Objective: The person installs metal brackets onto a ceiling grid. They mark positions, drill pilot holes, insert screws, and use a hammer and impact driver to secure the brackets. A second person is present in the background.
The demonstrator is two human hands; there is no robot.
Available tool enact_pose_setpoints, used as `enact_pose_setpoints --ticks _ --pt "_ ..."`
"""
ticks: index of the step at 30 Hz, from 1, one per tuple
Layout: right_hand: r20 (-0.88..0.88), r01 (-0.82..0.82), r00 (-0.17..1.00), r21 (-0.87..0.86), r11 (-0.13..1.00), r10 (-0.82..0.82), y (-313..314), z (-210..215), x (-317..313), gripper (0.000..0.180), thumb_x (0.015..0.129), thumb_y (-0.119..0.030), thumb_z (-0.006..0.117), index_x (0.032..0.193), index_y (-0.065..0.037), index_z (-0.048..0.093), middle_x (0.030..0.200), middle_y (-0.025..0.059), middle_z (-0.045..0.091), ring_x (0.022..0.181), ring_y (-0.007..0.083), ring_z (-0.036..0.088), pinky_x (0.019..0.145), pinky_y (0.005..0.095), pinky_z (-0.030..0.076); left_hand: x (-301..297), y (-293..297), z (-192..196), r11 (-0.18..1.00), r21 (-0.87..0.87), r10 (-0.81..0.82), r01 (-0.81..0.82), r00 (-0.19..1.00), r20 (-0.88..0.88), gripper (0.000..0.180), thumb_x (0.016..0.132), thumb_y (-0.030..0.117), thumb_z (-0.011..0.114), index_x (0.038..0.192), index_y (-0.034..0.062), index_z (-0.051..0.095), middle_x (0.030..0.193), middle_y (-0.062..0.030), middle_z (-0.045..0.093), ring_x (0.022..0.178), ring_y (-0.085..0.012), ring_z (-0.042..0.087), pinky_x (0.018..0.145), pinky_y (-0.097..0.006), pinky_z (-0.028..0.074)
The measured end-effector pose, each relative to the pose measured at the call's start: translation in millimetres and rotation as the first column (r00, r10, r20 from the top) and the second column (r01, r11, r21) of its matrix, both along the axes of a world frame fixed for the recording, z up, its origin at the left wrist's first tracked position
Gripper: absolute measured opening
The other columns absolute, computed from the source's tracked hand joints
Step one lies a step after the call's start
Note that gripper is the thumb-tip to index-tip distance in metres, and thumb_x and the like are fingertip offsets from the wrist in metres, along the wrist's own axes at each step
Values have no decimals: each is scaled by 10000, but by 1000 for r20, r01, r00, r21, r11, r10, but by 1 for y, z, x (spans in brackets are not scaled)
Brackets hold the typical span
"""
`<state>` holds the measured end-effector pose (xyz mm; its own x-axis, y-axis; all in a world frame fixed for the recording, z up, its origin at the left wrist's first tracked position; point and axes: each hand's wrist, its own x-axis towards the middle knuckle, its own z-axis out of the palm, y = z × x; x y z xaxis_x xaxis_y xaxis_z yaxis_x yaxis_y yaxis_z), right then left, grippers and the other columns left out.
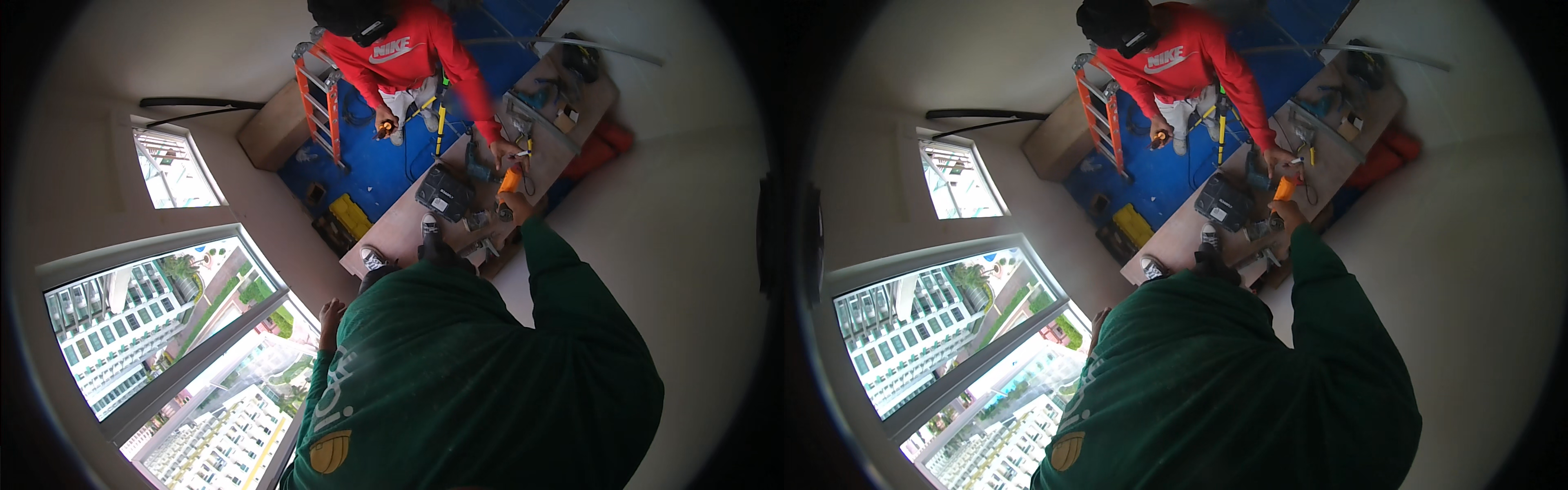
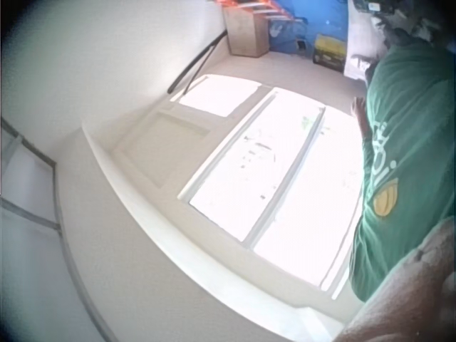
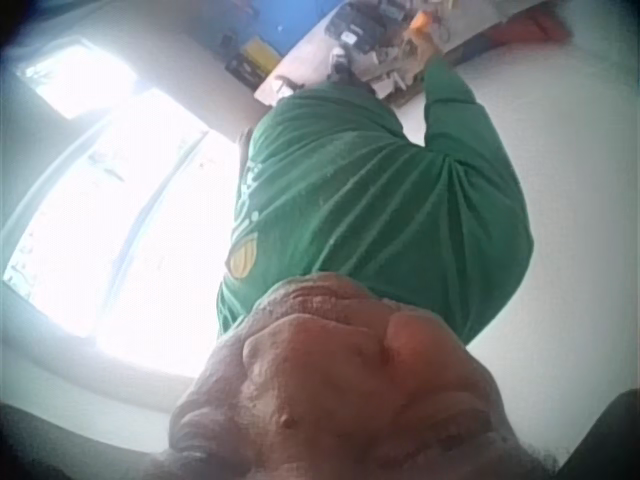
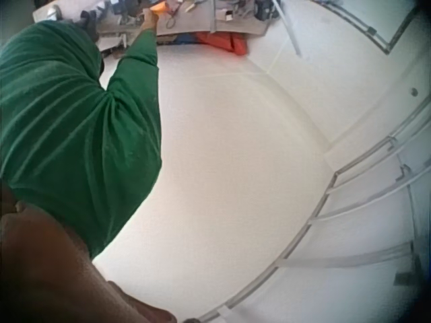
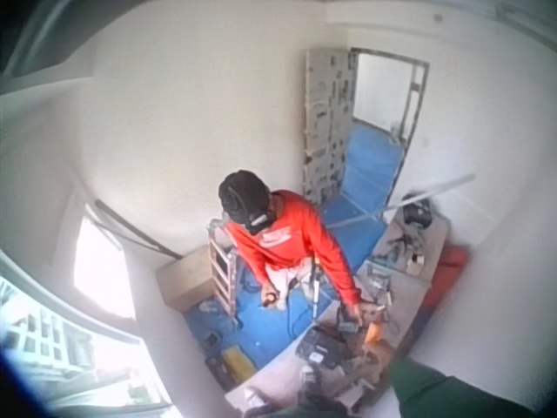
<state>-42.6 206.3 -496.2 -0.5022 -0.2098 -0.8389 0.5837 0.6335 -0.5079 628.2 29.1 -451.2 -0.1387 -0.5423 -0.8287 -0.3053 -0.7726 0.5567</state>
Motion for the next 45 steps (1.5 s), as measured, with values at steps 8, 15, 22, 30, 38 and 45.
enact_pose_setpoints --ticks 8,15,22,30,38,45 --pt "-62 -22 998 -18 1000 21 -14 20 -20 322 932 -232 771 1131 -10 652 871 53 673 660 152 663 591 331 516 3 32 -70 994 -102 -23 26 999 34 435 1038 368 733 1193 -38 715 981 -57 749 844 -121 678 779 -286 555" --pt "-48 96 993 -259 961 -112 -58 43 -30 258 958 -281 751 1106 -106 632 892 17 669 688 133 664 604 300 551 29 40 -81 997 -70 31 -22 991 133 432 1023 393 750 1144 -20 720 931 -26 727 814 -108 663 749 -285 551" --pt "80 -117 985 -324 939 150 -48 2 42 175 947 -265 727 877 -119 660 769 28 663 638 153 673 530 335 536 27 45 -94 993 -14 -112 117 976 187 396 1027 398 744 1101 10 771 873 -16 727 783 -102 658 717 -287 539" --pt "210 -550 798 -128 825 564 10 -10 152 160 949 -275 710 996 -126 675 811 0 642 643 149 609 561 317 491 26 35 -97 981 -4 -187 193 955 228 414 1029 394 739 1142 -4 769 916 -34 758 797 -121 686 741 -302 560" --pt "-95 -446 894 -101 889 438 3 -6 125 170 949 -207 672 865 -60 657 702 40 631 510 154 565 444 291 443 22 -17 -83 956 -62 -277 285 953 122 349 1043 339 710 1102 -4 746 910 -44 748 769 -128 682 719 -305 563" --pt "-98 -165 985 -298 940 142 10 11 125 205 963 -217 661 825 -67 638 705 62 647 522 160 608 437 291 474 0 -87 -66 969 -36 -248 246 963 -110 297 1055 290 684 1067 -4 725 906 -53 740 744 -133 678 700 -308 565"
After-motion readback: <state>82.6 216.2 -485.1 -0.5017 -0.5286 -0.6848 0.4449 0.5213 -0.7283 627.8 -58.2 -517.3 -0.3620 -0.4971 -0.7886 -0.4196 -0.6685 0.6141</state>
